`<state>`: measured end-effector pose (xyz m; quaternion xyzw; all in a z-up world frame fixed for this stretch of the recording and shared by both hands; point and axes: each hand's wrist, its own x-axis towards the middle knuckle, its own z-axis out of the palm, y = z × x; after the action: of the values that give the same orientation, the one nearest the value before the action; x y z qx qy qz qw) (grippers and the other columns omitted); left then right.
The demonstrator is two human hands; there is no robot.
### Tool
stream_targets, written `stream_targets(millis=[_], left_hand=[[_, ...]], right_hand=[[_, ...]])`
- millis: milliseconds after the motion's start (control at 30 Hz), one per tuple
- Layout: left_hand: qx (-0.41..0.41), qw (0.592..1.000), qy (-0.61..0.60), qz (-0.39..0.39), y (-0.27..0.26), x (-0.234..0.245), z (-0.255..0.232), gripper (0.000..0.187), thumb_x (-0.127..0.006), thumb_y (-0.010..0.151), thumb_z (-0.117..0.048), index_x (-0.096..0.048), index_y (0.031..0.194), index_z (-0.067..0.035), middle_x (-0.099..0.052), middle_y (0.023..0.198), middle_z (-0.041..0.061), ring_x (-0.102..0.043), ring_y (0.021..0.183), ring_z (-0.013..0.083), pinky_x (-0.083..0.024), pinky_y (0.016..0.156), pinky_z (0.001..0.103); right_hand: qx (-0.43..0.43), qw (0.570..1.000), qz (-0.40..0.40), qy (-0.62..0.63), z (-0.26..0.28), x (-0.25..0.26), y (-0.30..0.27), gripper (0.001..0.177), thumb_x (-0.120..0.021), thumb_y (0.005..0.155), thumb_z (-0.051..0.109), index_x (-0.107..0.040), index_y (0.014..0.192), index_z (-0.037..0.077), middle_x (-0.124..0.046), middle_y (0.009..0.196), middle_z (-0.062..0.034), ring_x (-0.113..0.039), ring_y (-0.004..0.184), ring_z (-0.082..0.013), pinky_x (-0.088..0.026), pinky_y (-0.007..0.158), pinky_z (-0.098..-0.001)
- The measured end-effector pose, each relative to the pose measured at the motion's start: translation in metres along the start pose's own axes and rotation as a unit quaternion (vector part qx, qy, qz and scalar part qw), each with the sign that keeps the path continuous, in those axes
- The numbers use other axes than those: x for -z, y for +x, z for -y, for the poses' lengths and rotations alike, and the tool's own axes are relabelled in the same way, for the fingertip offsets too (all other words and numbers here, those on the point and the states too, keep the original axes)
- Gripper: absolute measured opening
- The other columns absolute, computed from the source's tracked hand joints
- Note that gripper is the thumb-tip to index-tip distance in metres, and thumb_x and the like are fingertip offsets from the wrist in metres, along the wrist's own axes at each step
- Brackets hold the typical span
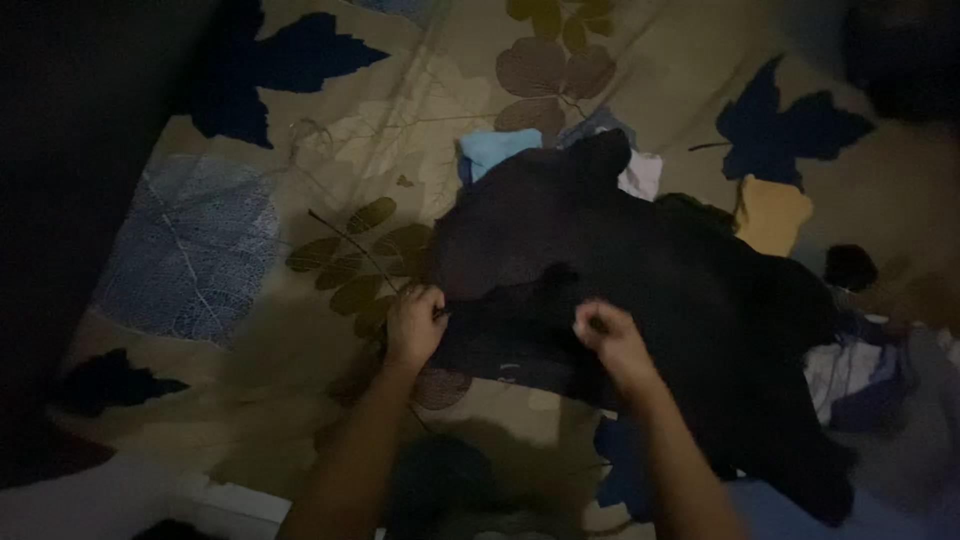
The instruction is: Folding various items of clothing on a bed.
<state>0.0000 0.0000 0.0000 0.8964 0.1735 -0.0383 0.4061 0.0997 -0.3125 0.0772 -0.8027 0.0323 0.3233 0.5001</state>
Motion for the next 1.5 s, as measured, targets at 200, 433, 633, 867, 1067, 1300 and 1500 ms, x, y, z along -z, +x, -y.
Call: stream_targets(millis=[200, 433, 633, 867, 1067, 1300, 1500], left_hand=[[-0.058, 0.977, 0.200, -0.044, -0.038, -0.015, -0.001, 0.012, -0.069, 0.077, -0.003, -0.058, 0.081, -0.006, -0.058, 0.088, 0.013, -0.058, 0.094, 0.0345, -0.043, 0.089, 0.053], [0.031, 0.965, 0.253, -0.055, -0.040, -0.025, -0.002, 0.024, -0.061, 0.091, -0.005, -0.062, 0.114, -0.011, -0.061, 0.115, 0.013, -0.057, 0.110, 0.0369, -0.042, 0.100, 0.061], [-0.213, 0.915, 0.342, -0.004, -0.038, -0.010, -0.013, 0.073, -0.065, 0.084, -0.016, -0.046, 0.153, -0.031, -0.037, 0.160, 0.009, -0.038, 0.140, 0.0417, -0.031, 0.110, 0.066], [-0.101, 0.932, 0.344, 0.053, 0.030, -0.016, -0.023, 0.037, -0.064, 0.088, -0.021, -0.064, 0.125, -0.020, -0.047, 0.152, 0.007, -0.044, 0.138, 0.0390, -0.036, 0.107, 0.061], [-0.098, 0.975, 0.154, -0.125, 0.158, -0.030, -0.101, 0.043, -0.070, 0.095, -0.024, -0.063, 0.131, -0.002, -0.061, 0.132, 0.021, -0.053, 0.125, 0.0435, -0.043, 0.104, 0.060], [0.044, 0.982, 0.182, 0.034, 0.218, -0.030, -0.145, 0.048, -0.077, 0.087, -0.028, -0.065, 0.127, -0.004, -0.067, 0.127, 0.020, -0.061, 0.120, 0.0384, -0.045, 0.108, 0.052], [-0.095, 0.995, -0.006, -0.006, 0.214, -0.012, -0.127, 0.041, -0.066, 0.098, -0.020, -0.057, 0.132, 0.000, -0.063, 0.130, 0.023, -0.060, 0.120, 0.0402, -0.048, 0.101, 0.048]], right_hand=[[-0.142, 0.960, -0.029, 0.238, -0.204, -0.031, -0.016, 0.023, -0.059, 0.084, -0.006, -0.069, 0.101, 0.005, -0.066, 0.100, -0.0035, -0.062, 0.096, -0.0192, -0.050, 0.093, -0.0339], [0.180, 0.908, -0.338, -0.171, -0.028, -0.086, -0.064, 0.049, -0.063, 0.079, -0.004, -0.054, 0.127, -0.005, -0.052, 0.126, -0.0247, -0.047, 0.123, -0.0354, -0.037, 0.109, -0.0503], [0.446, 0.787, -0.091, -0.416, -0.032, -0.083, -0.027, 0.062, -0.063, 0.097, 0.033, -0.047, 0.152, 0.010, -0.037, 0.161, -0.0180, -0.032, 0.149, -0.0376, -0.020, 0.117, -0.0639], [0.204, 0.854, -0.185, -0.441, -0.047, 0.022, 0.035, 0.043, -0.062, 0.096, 0.023, -0.060, 0.135, 0.006, -0.047, 0.152, -0.0180, -0.037, 0.144, -0.0423, -0.025, 0.114, -0.0652], [0.229, 0.878, -0.224, -0.356, -0.010, 0.072, 0.138, 0.040, -0.068, 0.090, 0.007, -0.066, 0.129, 0.001, -0.057, 0.143, -0.0216, -0.048, 0.138, -0.0413, -0.040, 0.117, -0.0533], [0.243, 0.857, -0.234, -0.388, 0.044, 0.058, 0.201, 0.077, -0.087, 0.063, 0.024, -0.061, 0.128, -0.010, -0.058, 0.130, -0.0335, -0.049, 0.127, -0.0534, -0.022, 0.107, -0.0766], [0.306, 0.844, -0.199, -0.393, 0.041, 0.072, 0.167, 0.030, -0.078, 0.087, 0.016, -0.068, 0.115, 0.011, -0.065, 0.108, -0.0112, -0.063, 0.100, -0.0344, -0.042, 0.097, -0.0574]])
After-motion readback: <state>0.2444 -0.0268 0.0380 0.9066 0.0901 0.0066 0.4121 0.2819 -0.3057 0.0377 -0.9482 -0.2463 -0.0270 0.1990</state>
